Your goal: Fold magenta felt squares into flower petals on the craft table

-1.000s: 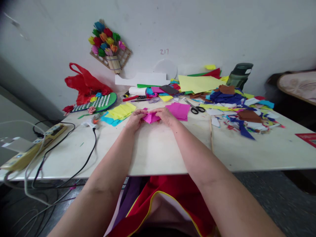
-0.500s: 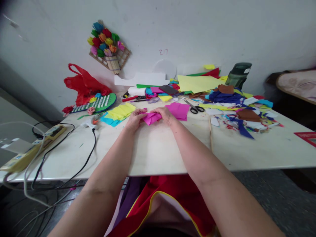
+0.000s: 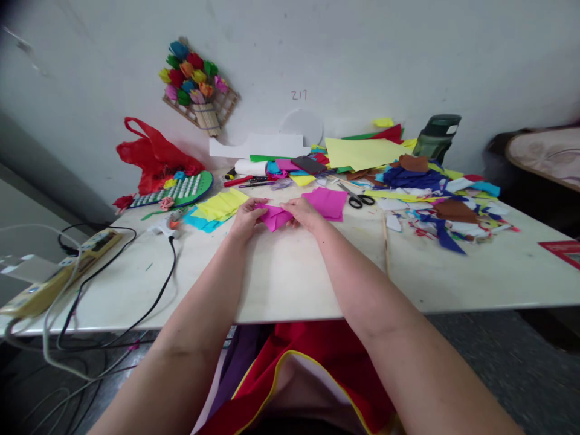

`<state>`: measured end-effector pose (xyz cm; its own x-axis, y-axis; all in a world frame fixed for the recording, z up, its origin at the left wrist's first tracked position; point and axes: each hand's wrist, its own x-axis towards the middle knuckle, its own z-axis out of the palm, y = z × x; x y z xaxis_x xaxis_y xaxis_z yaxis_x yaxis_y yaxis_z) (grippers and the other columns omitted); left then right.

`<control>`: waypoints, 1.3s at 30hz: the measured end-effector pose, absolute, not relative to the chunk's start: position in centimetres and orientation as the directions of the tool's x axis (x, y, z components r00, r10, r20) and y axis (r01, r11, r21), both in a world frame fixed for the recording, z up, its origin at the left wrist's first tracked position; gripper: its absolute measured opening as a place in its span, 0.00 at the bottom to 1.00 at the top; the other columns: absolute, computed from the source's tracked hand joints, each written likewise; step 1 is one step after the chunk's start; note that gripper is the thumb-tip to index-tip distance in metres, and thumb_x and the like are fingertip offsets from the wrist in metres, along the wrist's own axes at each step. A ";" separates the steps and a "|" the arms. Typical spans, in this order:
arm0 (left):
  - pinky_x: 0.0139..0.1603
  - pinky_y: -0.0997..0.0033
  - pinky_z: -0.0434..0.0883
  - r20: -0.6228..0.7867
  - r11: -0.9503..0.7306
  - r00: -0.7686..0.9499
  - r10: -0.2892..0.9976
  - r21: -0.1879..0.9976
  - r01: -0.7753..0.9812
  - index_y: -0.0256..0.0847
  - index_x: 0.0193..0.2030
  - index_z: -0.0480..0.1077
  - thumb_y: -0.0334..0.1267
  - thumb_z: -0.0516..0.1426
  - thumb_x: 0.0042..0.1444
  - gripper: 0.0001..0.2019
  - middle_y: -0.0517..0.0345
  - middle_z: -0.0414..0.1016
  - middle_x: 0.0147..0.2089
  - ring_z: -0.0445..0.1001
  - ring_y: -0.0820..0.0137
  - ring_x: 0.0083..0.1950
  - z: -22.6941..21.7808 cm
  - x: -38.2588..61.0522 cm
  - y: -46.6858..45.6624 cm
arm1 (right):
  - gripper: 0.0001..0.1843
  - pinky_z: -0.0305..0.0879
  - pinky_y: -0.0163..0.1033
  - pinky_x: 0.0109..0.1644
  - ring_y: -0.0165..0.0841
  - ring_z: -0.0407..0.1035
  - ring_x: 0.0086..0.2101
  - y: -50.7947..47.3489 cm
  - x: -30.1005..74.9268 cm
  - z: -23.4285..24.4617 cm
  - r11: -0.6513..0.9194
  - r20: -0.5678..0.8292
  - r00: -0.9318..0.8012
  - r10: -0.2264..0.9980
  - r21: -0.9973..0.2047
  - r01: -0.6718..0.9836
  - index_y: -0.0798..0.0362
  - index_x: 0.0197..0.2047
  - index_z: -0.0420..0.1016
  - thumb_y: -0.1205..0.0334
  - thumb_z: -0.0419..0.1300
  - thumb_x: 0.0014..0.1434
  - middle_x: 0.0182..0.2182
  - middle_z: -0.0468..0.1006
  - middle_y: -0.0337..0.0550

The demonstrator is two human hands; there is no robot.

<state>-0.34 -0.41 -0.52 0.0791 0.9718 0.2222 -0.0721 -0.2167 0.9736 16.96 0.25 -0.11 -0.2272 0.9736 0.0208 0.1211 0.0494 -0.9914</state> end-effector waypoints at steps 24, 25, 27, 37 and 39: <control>0.28 0.76 0.65 0.298 -0.309 0.146 0.943 0.949 0.061 0.34 0.48 0.68 0.34 0.59 0.40 0.23 0.63 0.69 0.25 0.66 0.78 0.24 -1.0 -0.4 0.0 | 0.18 0.55 0.31 0.17 0.25 0.59 0.16 -0.2 17.0 0.3 0.069 0.041 -0.224 0.974 -0.990 0.120 0.56 0.23 0.68 0.50 0.61 0.51 0.14 0.65 0.36; 0.27 0.77 0.65 0.302 -0.314 0.149 0.942 0.947 0.069 0.34 0.48 0.68 0.34 0.59 0.40 0.24 0.63 0.68 0.25 0.66 0.78 0.23 -1.0 -0.4 0.1 | 0.17 0.54 0.30 0.17 0.25 0.58 0.15 -0.3 16.9 0.4 0.077 0.045 -0.227 0.973 -0.988 0.135 0.56 0.22 0.66 0.51 0.62 0.50 0.13 0.63 0.34; 0.27 0.77 0.65 0.307 -0.321 0.152 0.940 0.944 0.078 0.33 0.48 0.67 0.34 0.59 0.41 0.24 0.64 0.68 0.24 0.65 0.78 0.23 -1.1 -0.4 0.2 | 0.15 0.52 0.30 0.17 0.24 0.57 0.15 -0.3 16.9 0.3 0.086 0.049 -0.224 0.973 -0.983 0.162 0.55 0.21 0.65 0.54 0.62 0.50 0.12 0.61 0.32; 0.29 0.75 0.68 0.246 -0.248 0.125 0.961 0.969 -0.002 0.35 0.48 0.67 0.33 0.62 0.38 0.26 0.61 0.71 0.27 0.69 0.76 0.26 -0.9 -0.1 -0.1 | 0.12 0.47 0.30 0.21 0.22 0.51 0.17 0.3 16.7 -0.3 0.183 0.147 -0.173 0.974 -0.960 0.210 0.55 0.19 0.64 0.60 0.62 0.46 0.13 0.56 0.29; 0.30 0.74 0.68 0.215 -0.209 0.125 0.969 0.976 -0.059 0.36 0.48 0.67 0.34 0.63 0.37 0.27 0.61 0.71 0.29 0.70 0.76 0.26 -0.7 -0.1 -0.3 | 0.11 0.47 0.30 0.22 0.22 0.51 0.17 0.3 16.6 -0.2 0.195 0.164 -0.150 0.975 -0.955 0.223 0.55 0.19 0.65 0.61 0.61 0.46 0.13 0.56 0.29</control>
